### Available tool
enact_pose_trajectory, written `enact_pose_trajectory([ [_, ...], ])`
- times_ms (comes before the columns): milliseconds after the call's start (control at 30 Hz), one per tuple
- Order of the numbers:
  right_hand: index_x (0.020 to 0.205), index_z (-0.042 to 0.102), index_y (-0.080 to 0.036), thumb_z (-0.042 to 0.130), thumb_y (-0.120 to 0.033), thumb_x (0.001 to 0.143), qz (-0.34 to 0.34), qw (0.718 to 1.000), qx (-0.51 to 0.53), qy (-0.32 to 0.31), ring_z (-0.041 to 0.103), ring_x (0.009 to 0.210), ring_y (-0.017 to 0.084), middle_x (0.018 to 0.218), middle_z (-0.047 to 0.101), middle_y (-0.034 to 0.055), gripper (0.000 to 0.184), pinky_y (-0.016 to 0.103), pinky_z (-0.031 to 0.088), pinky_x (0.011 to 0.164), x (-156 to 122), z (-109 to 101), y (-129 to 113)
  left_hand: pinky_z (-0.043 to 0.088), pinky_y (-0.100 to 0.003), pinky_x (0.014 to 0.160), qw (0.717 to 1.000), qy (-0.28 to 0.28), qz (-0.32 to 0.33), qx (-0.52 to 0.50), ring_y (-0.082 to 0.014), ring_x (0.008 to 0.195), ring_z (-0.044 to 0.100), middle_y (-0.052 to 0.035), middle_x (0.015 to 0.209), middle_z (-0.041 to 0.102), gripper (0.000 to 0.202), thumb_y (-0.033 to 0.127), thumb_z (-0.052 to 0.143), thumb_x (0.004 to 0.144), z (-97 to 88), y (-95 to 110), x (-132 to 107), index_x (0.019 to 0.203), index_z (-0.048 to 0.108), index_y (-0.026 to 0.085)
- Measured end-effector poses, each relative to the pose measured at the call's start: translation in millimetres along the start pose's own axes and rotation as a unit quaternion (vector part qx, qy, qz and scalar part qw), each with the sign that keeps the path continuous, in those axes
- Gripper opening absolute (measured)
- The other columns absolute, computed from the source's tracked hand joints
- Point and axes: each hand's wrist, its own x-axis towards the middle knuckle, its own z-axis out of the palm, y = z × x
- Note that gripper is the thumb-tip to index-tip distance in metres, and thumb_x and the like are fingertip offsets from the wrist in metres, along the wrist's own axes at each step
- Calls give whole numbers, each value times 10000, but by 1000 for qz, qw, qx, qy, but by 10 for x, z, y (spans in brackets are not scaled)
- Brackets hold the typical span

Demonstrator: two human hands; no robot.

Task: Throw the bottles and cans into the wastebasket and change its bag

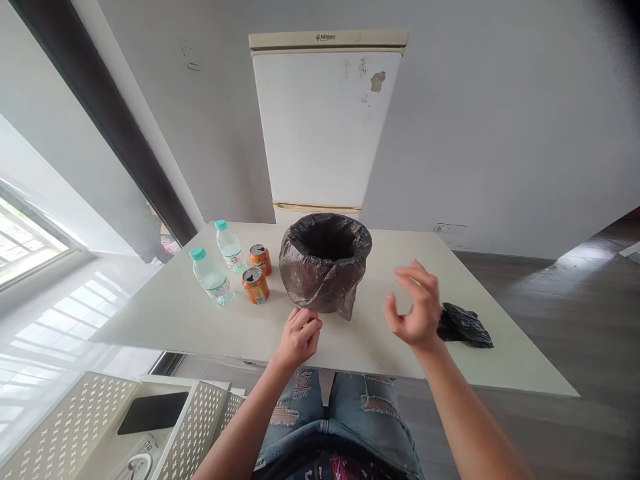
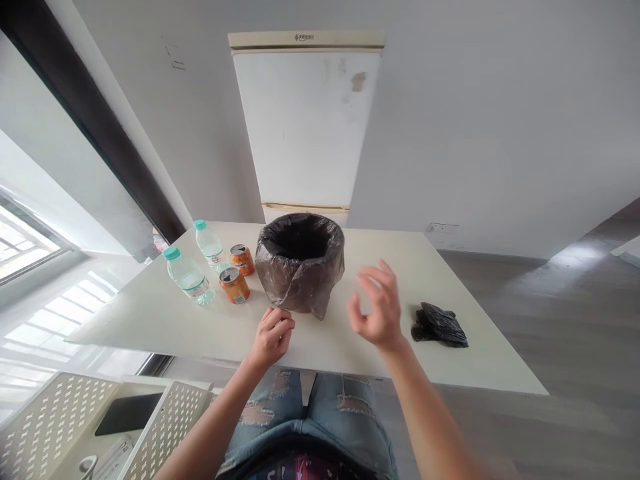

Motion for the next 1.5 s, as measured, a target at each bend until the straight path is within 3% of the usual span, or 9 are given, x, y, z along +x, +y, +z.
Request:
enact_pose_trajectory([
  [67,1426,454,-371,586,-150,869,75,996,-14,43,643,1042,369,1104,581,122,613,602,565,881,-327,54,118,471,-367,773,999,10,-32,11,-190,813,574,-80,864,641,312,101,399,968,-3,1,-1,801,626,234],
  [300,1135,605,-269,490,-189,951,188,959,50,-208,673,858,273,1110,606,116,232,425,569,719,-962,314,181,460,-385,794,996,59,-31,62,-213,849,582,-84,945,682,256,85,457,942,-259,-81,-20,891,650,246],
  [567,1020,631,-229,498,-160,945,147,944,2,-295,624,915,278,1054,612,106,167,449,541,802,-1144,537,268,418,-562,1101,871,384,-224,210,-327,1240,543,-165,1235,586,357,324,604,948,-1472,-869,172,1262,540,167],
  [767,1009,629,-231,494,-178,962,159,944,21,-290,617,920,279,1037,617,100,153,446,532,801,-1137,516,266,426,-598,1155,869,248,-417,97,-387,1361,538,-214,1482,510,935,555,816,763,-1693,-1458,141,1480,359,165],
  [933,1020,638,-227,491,-181,965,164,943,22,-290,618,936,280,1035,622,102,164,450,535,826,-1110,496,240,499,-556,1098,862,212,-455,73,-343,1267,628,-168,1355,636,779,458,830,770,-1551,-1571,85,1400,457,194],
  [1067,1046,649,-220,477,-226,989,179,937,22,-301,623,954,273,1070,632,117,181,419,529,820,-1116,500,232,563,-514,1010,860,286,-419,60,-295,1107,697,-148,1292,685,820,439,874,736,-1625,-1339,157,1419,483,209],
  [1233,987,642,-214,481,-260,1010,196,959,41,-199,613,865,242,917,658,80,168,383,508,785,-1022,419,172,582,-484,975,891,345,-268,124,-307,1155,681,-139,1301,686,789,425,877,759,-1778,-569,261,1443,540,223],
  [1367,965,671,-218,583,-331,1010,262,961,66,-50,577,734,193,800,640,31,150,349,482,726,-543,-1,-122,575,-450,984,967,204,-97,119,-270,1108,699,-102,1274,722,671,330,872,792,-1819,113,272,1402,601,256],
  [1500,1493,498,-244,603,-558,1010,200,929,281,-138,607,799,206,930,671,44,586,376,525,761,90,-508,-638,566,-443,969,991,117,15,60,-271,1164,675,-117,1297,714,676,250,822,847,-1706,601,278,1466,552,236],
])
